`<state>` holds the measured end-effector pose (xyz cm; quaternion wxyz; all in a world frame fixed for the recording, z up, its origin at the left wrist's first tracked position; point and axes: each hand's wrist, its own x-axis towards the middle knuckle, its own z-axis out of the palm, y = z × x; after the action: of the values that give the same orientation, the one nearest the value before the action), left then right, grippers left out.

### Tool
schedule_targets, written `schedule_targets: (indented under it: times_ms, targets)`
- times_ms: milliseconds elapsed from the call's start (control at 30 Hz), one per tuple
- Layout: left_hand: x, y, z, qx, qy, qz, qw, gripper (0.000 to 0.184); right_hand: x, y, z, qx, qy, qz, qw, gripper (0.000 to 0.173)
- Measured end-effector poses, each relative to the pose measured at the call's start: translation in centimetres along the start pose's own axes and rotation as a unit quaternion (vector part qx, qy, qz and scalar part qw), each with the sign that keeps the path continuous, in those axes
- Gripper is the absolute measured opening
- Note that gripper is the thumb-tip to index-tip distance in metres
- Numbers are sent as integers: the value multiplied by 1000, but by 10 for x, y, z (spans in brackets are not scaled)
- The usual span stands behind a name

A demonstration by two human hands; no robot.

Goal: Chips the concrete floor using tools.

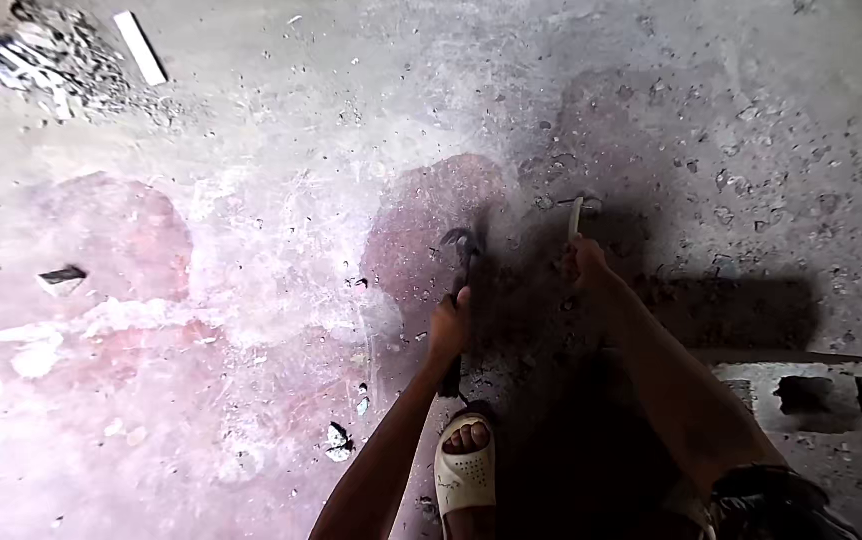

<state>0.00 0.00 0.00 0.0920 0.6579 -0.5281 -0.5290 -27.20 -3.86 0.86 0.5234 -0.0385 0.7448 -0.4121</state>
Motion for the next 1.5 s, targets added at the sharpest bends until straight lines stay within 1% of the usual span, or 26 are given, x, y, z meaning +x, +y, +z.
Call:
schedule_targets:
  times_ms: [33,100,133,167,200,233,267,300,333,367,400,433,500,533,600,667,700,733,800,933,1067,1167,1267,1400,1467,1500]
  targets:
    - [-1,-11,0,-13,-3,-19,1000,62,-2,-1,4,-72,16,-18,997,43]
    - [-6,-24,2,-50,-3,-40,998,58,-3,-7,9,-256,50,-57,964,58]
    - [-10,-26,4,-74,-3,-49,996,56,-4,-10,10,-319,51,-67,944,62]
    - [-14,-26,6,-94,0,-57,994,54,-3,-11,12,-352,44,-76,932,63]
    - [-16,-26,8,-107,1,-62,992,53,-3,-11,12,-360,34,-84,929,61]
    - [-18,-27,10,-111,2,-65,992,52,-2,-10,12,-342,19,-90,935,57]
    - [-19,-27,12,-109,0,-67,992,52,1,-5,10,-280,-9,-98,955,49]
    - [-20,-27,13,-106,-2,-67,992,52,1,-3,6,-183,-47,-101,977,44]
    - [-20,-26,13,-105,-5,-70,992,52,-1,-4,3,-106,-66,-95,988,44]
    - [-20,-25,12,-109,-5,-71,992,52,-2,-8,2,-75,-49,-88,992,45]
    - [-22,-25,13,-116,-4,-76,990,52,-1,-8,0,-90,-17,-84,992,49]
    - [-24,-26,14,-122,-3,-81,989,52,3,-3,0,-151,13,-88,985,52]
    - [-25,-22,14,-130,-2,-86,988,52,7,-4,2,-297,19,-111,948,59]
    - [-25,-22,15,-134,-1,-85,987,51,7,-6,3,-342,7,-117,932,60]
    - [-24,-24,16,-137,1,-81,987,51,5,-5,9,-343,-24,-125,931,57]
    - [-23,-27,17,-137,-3,-75,988,51,9,9,10,-234,-51,-152,959,47]
    - [-22,-28,17,-138,-4,-72,988,50,10,13,10,-181,-46,-156,970,47]
    - [-22,-28,16,-138,-3,-72,988,50,12,14,9,-165,-23,-156,974,50]
    - [-24,-28,15,-133,-4,-79,988,50,13,20,6,-222,12,-165,961,55]
    - [-23,-24,7,-127,-13,-76,989,52,0,11,7,-371,-27,-185,909,53]
    - [-30,-3,-22,-37,-29,-24,999,57,-7,-2,15,-456,-28,-209,865,54]
    - [-44,29,-48,14,10,51,999,61,-6,-12,23,-515,-21,-220,828,54]
    - [-62,62,-66,-3,79,153,985,57,-9,-19,31,-567,-25,-216,795,54]
    - [-68,84,-60,-35,164,302,938,47,-13,-20,33,-600,-11,-221,769,52]
    - [-46,77,-44,23,207,328,921,48,-20,-23,36,-616,-5,-234,752,51]
    - [-27,71,-34,72,218,308,923,51,-24,-25,38,-623,0,-241,744,50]
